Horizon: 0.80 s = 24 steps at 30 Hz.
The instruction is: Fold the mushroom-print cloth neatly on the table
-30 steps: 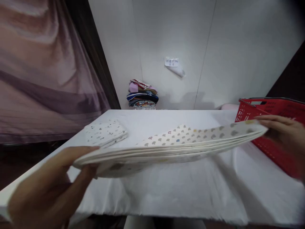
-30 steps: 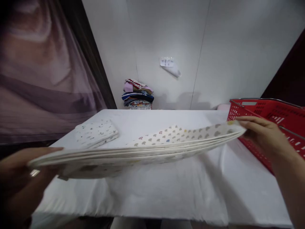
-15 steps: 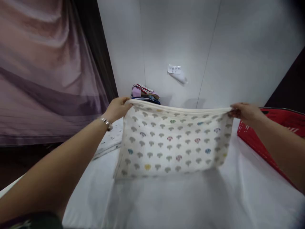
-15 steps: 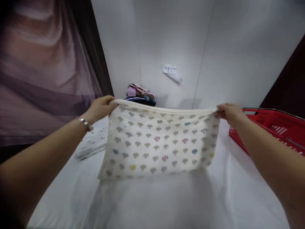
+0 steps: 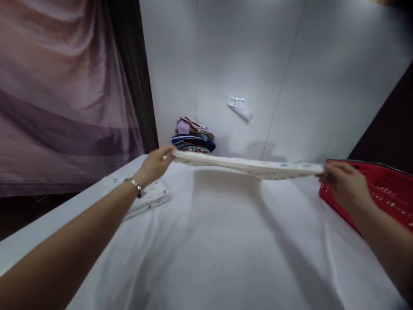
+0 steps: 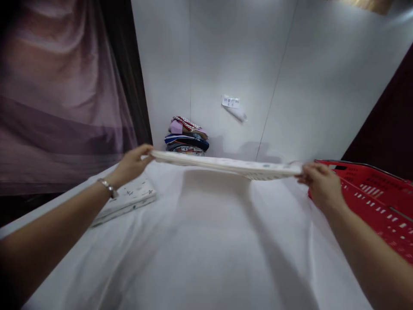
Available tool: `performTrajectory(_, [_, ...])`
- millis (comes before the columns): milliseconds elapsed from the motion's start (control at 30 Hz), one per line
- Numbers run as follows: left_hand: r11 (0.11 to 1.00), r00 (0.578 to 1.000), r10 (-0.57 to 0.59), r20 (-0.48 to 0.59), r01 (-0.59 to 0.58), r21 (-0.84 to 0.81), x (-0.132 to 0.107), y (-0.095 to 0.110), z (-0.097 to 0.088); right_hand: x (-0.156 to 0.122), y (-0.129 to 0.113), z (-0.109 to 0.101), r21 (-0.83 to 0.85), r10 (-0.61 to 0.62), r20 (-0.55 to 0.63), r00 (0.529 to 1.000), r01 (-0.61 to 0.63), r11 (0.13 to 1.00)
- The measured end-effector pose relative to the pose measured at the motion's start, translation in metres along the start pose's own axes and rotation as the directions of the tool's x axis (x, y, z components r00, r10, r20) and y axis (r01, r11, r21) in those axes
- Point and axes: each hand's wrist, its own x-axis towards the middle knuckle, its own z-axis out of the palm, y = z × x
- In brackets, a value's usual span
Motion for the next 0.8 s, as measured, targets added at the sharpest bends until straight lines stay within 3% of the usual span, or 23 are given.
performTrajectory(67, [0.999,0.988,0.005,0.154,-0.013,0.05,-0.049,-0.027,0.031,-0.041,0.051,-0.023,-0.113,0.213,0.02,0.977,-0.209,0.971])
performTrajectory(133, [0.997,0.949,0.043,0.314,-0.063,0.053,-0.094,-0.049,0.061,-0.083,0.095,-0.044,-0.187,0.462,0.033,0.887,-0.448,0.874])
performTrajectory(200, [0.994,0.897,0.064,0.438,-0.097,0.053,-0.129,-0.064,0.084,-0.116,0.124,-0.059,-0.24,0.644,-0.013,0.765,-0.627,0.741])
performTrajectory(267, [0.994,0.883,0.049,0.467,-0.091,0.068,-0.15,-0.072,0.095,-0.136,0.135,-0.07,-0.239,0.694,-0.024,0.72,-0.678,0.695])
performTrajectory(400, [0.99,0.931,0.025,0.365,-0.074,0.123,-0.165,-0.072,0.089,-0.147,0.123,-0.08,-0.213,0.669,-0.004,0.743,-0.654,0.726])
performTrajectory(533, [0.981,0.916,-0.038,0.399,-0.041,0.188,-0.178,-0.063,0.078,-0.156,0.114,-0.089,-0.252,0.705,-0.021,0.709,-0.686,0.683])
performTrajectory(600, [0.978,0.906,-0.07,0.417,-0.021,0.209,-0.186,-0.061,0.077,-0.162,0.115,-0.094,-0.274,0.694,-0.035,0.72,-0.674,0.686])
performTrajectory(733, [0.963,0.89,-0.183,0.418,0.076,0.26,-0.196,-0.058,0.08,-0.168,0.119,-0.099,-0.504,0.685,0.005,0.729,-0.59,0.631])
performTrajectory(800, [0.953,0.881,-0.219,0.419,0.102,0.284,-0.198,-0.053,0.081,-0.168,0.118,-0.1,-0.698,0.636,0.072,0.768,-0.416,0.582])
